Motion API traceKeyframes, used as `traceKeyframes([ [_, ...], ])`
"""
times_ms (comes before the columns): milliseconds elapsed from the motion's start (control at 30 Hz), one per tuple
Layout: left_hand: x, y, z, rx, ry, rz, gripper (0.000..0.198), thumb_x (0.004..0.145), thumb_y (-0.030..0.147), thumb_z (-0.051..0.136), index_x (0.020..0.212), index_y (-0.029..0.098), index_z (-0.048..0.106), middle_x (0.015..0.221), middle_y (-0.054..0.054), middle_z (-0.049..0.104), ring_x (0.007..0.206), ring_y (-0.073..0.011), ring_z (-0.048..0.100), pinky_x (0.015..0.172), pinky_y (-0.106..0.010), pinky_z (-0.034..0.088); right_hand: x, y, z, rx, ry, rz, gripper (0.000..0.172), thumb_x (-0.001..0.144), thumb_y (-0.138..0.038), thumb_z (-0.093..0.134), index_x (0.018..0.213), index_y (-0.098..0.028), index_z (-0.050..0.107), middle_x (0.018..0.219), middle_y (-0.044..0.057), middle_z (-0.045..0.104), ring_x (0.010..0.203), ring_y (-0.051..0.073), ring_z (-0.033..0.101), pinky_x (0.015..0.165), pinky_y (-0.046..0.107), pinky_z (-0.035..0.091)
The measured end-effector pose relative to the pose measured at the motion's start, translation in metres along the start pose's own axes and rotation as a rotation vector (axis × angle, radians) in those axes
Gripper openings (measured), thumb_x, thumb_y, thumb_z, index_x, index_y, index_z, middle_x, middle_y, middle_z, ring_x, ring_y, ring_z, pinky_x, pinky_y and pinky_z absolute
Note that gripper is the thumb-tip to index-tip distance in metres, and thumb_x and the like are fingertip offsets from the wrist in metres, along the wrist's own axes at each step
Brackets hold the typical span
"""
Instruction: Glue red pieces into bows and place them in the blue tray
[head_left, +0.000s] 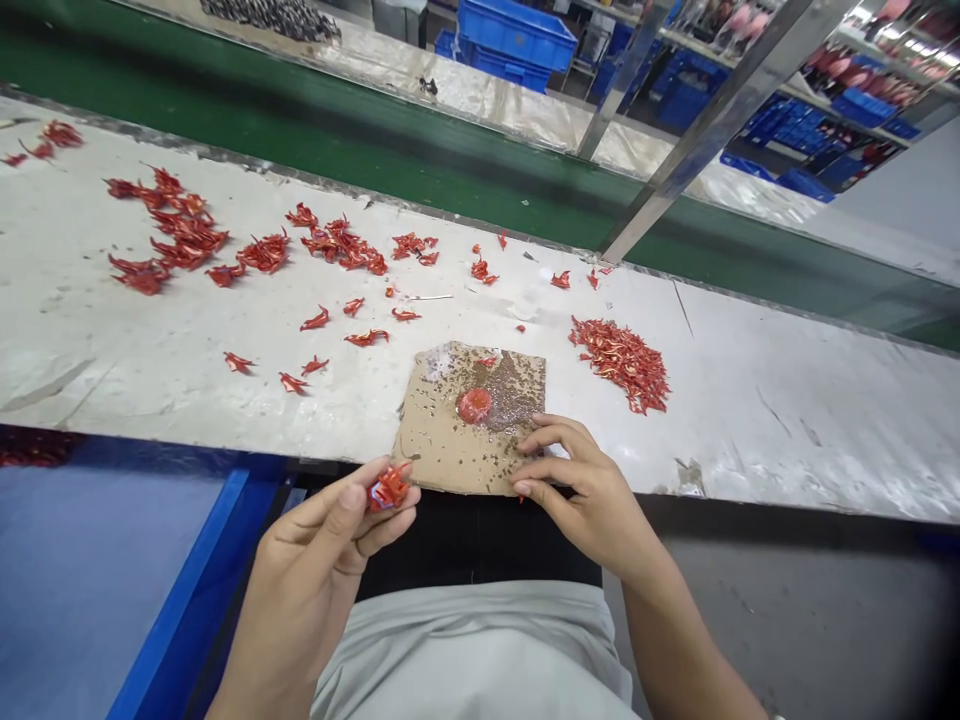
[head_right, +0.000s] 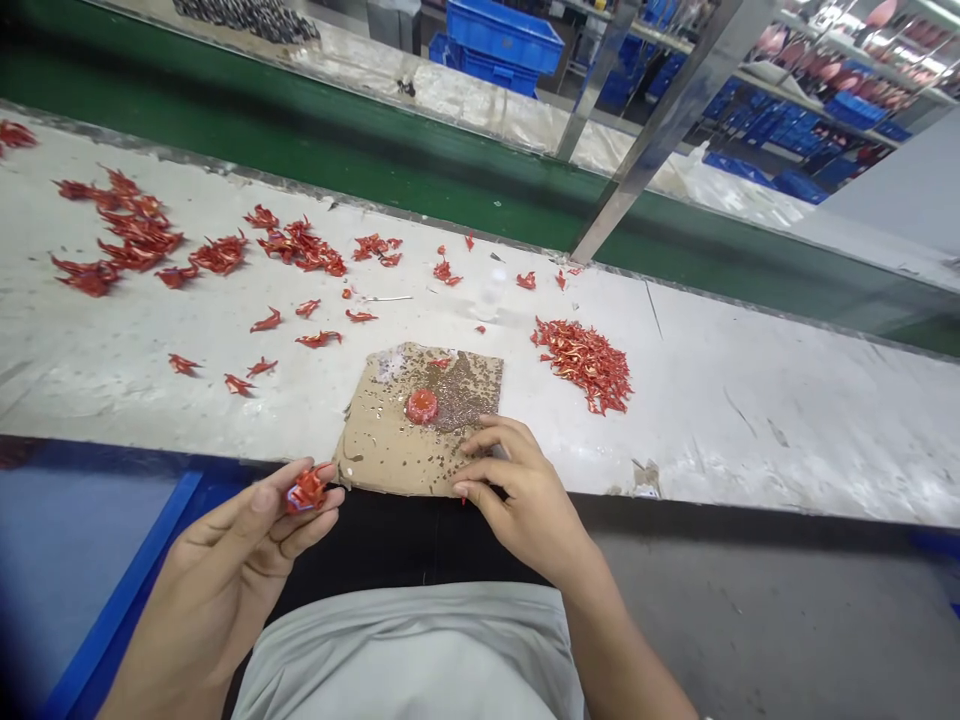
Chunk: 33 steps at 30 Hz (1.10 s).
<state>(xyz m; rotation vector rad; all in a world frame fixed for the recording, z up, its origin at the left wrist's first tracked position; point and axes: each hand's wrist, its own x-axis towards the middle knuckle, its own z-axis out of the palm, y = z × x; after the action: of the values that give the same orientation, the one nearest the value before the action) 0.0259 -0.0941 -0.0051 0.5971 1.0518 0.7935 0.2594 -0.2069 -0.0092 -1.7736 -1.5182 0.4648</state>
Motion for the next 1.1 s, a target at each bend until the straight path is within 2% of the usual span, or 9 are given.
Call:
traceKeyframes([
  [133,0.001,-0.009,0.003,-0.035,-0.108,-0.098,0.039,0.064,0.036,0.095,0.096,0.019,0.082,0.095,-0.010,0.080,0.078,-0.0230,0.077,0.068,-0.025,0.065,0.000,-0.009,-0.003,0.268,0.086,0.061,0.010,0.095,-0.023,0.070,0.091,-0.028,0.077,0.114,0.006,0.070,0.135,0.028,0.053,0.113,0.049,0.045],
  [267,-0.004,-0.020,0.019,-0.085,-0.258,-0.222,0.034,0.064,0.034,0.095,0.090,0.018,0.079,0.087,-0.007,0.079,0.076,-0.0202,0.077,0.068,-0.023,0.064,0.002,-0.025,0.008,0.597,0.092,0.000,0.006,0.096,-0.028,0.069,0.095,-0.028,0.075,0.120,0.005,0.074,0.130,0.027,0.061,0.115,0.051,0.046],
  [367,-0.009,-0.026,0.031,-0.124,-0.359,-0.274,0.035,0.064,0.034,0.095,0.088,0.017,0.076,0.086,-0.007,0.079,0.076,-0.0187,0.076,0.071,-0.024,0.064,0.003,-0.034,0.021,0.727,0.080,-0.042,0.006,0.096,-0.032,0.070,0.097,-0.029,0.076,0.115,0.005,0.076,0.118,0.025,0.069,0.108,0.049,0.053],
  [433,-0.011,-0.028,0.035,-0.139,-0.369,-0.266,0.036,0.065,0.034,0.095,0.088,0.017,0.075,0.085,-0.007,0.079,0.076,-0.0183,0.076,0.071,-0.024,0.064,0.003,-0.036,0.025,0.755,0.090,-0.048,0.007,0.096,-0.033,0.070,0.097,-0.029,0.076,0.111,0.005,0.076,0.114,0.025,0.070,0.103,0.046,0.057],
  [533,-0.009,-0.028,0.031,-0.104,-0.298,-0.183,0.034,0.066,0.033,0.094,0.089,0.017,0.075,0.086,-0.007,0.079,0.078,-0.0194,0.076,0.073,-0.026,0.064,0.001,-0.034,0.020,0.634,0.137,-0.063,0.005,0.095,-0.030,0.071,0.097,-0.030,0.076,0.109,0.005,0.072,0.114,0.025,0.068,0.105,0.046,0.055],
  [700,0.001,-0.021,0.009,-0.042,-0.062,0.088,0.028,0.069,0.031,0.092,0.089,0.019,0.076,0.086,-0.004,0.079,0.077,-0.0179,0.076,0.075,-0.026,0.065,-0.011,-0.022,0.008,-0.032,0.084,-0.055,0.012,0.094,-0.016,0.069,0.096,-0.026,0.075,0.111,0.007,0.069,0.130,0.027,0.057,0.109,0.047,0.051],
  [800,0.006,-0.018,0.002,-0.049,0.029,0.146,0.027,0.067,0.030,0.093,0.086,0.019,0.076,0.082,-0.002,0.078,0.075,-0.0176,0.076,0.073,-0.025,0.065,-0.018,-0.013,0.011,-0.189,0.047,-0.072,0.013,0.096,-0.014,0.065,0.098,-0.024,0.073,0.114,0.009,0.068,0.136,0.028,0.052,0.111,0.049,0.051],
  [900,0.007,-0.018,0.001,-0.054,0.041,0.156,0.027,0.068,0.031,0.093,0.086,0.020,0.076,0.082,-0.001,0.077,0.074,-0.0167,0.075,0.073,-0.024,0.065,-0.019,-0.008,0.017,-0.226,0.028,-0.097,0.014,0.096,-0.013,0.064,0.100,-0.023,0.072,0.116,0.010,0.066,0.139,0.029,0.048,0.114,0.051,0.049],
  [1100,0.007,-0.025,0.000,-0.022,-0.040,0.139,0.023,0.074,0.030,0.089,0.090,0.020,0.076,0.086,-0.001,0.078,0.078,-0.0165,0.075,0.077,-0.026,0.065,-0.010,-0.017,0.026,-0.242,0.032,-0.147,0.014,0.096,-0.011,0.062,0.098,-0.021,0.072,0.114,0.012,0.066,0.137,0.030,0.049,0.112,0.053,0.050],
])
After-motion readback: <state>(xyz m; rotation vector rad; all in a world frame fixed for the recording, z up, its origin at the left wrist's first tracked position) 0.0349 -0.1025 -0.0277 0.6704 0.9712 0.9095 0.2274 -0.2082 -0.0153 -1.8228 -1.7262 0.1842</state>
